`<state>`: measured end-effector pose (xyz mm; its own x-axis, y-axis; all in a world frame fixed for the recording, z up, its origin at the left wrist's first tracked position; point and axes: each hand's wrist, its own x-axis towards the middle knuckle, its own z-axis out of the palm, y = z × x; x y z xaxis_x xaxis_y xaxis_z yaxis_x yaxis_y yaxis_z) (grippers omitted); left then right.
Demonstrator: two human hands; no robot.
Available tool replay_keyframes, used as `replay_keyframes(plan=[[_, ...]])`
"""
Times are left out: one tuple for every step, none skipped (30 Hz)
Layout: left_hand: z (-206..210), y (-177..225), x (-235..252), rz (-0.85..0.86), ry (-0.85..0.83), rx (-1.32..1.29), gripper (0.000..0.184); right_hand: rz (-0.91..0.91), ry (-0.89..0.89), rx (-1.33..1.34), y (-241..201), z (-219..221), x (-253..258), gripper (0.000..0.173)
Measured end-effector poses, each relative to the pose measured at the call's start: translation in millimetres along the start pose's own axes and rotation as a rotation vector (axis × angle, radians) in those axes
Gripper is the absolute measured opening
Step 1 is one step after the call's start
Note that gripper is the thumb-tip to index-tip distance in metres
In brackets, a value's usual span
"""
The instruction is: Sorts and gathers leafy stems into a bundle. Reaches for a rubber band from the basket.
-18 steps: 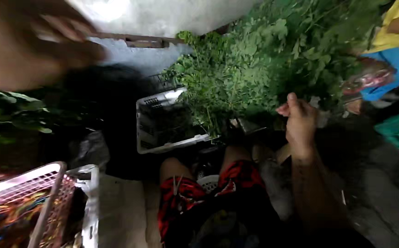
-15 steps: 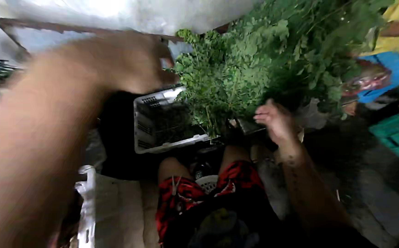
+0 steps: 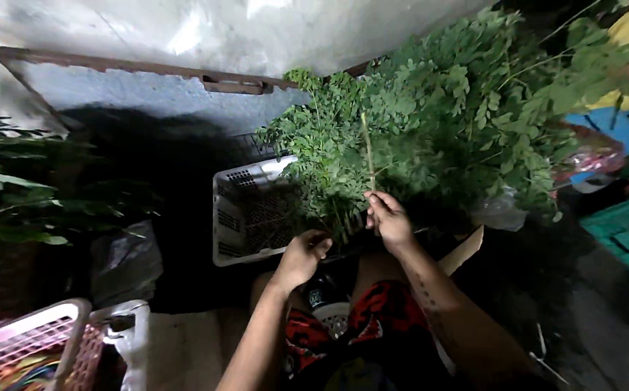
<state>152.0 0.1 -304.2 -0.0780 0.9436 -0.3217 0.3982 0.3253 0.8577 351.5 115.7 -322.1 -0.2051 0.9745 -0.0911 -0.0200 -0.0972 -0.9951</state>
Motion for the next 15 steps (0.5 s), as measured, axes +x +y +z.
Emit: replay_keyframes(plan=[[2.0, -2.4, -3.3, 0.002, 0.021, -0.035, 0.033, -0.025, -0.048, 0.052, -9.1, 0.3, -8.9, 0.03], [5.3, -1.8, -7.2, 0.024, 0.038, -0.07, 0.032, -0.036, -0.094, 0.086, -16.7, 2.4, -18.2, 0.029], [9.8, 0.7, -11.2, 0.071, 0.065, -0.112, 0.032, -0.053, -0.135, 0.103, -21.6, 5.7, -27.6, 0.029], [14.6, 5.2, -14.7, 0.138, 0.102, -0.162, 0.033, -0.076, -0.173, 0.109, -24.8, 10.0, -36.5, 0.029], [18.8, 10.8, -17.3, 0.211, 0.142, -0.214, 0.034, -0.096, -0.213, 0.11, -26.9, 14.9, -44.8, 0.029], [21.7, 16.8, -19.7, 0.274, 0.174, -0.274, 0.036, -0.102, -0.245, 0.117, -27.7, 20.5, -53.3, 0.028], [23.0, 22.9, -22.5, 0.318, 0.198, -0.344, 0.039, -0.091, -0.271, 0.126, -27.8, 26.6, -62.8, 0.027], [23.0, 27.9, -25.1, 0.354, 0.228, -0.434, 0.04, -0.073, -0.295, 0.136, -26.9, 33.3, -72.8, 0.024], [22.0, 31.6, -27.1, 0.382, 0.274, -0.553, 0.037, -0.045, -0.318, 0.154, -26.3, 40.0, -82.6, 0.021], [20.1, 34.8, -28.3, 0.4, 0.343, -0.702, 0.031, -0.012, -0.342, 0.17, -25.8, 46.1, -91.3, 0.021], [17.5, 38.0, -28.3, 0.409, 0.431, -0.864, 0.027, 0.029, -0.364, 0.18, -25.2, 51.4, -98.2, 0.021], [13.8, 40.0, -27.5, 0.418, 0.511, -1.011, 0.026, 0.076, -0.375, 0.187, -24.6, 56.5, -103.5, 0.023], [10.1, 41.2, -26.2, 0.431, 0.579, -1.13, 0.025, 0.126, -0.376, 0.2, -24.2, 61.1, -107.4, 0.024], [7.1, 40.7, -24.5, 0.449, 0.616, -1.216, 0.029, 0.176, -0.373, 0.213, -24.7, 65.2, -109.1, 0.023], [4.8, 39.8, -22.2, 0.463, 0.623, -1.288, 0.033, 0.221, -0.383, 0.217, -25.6, 68.5, -108.8, 0.023]])
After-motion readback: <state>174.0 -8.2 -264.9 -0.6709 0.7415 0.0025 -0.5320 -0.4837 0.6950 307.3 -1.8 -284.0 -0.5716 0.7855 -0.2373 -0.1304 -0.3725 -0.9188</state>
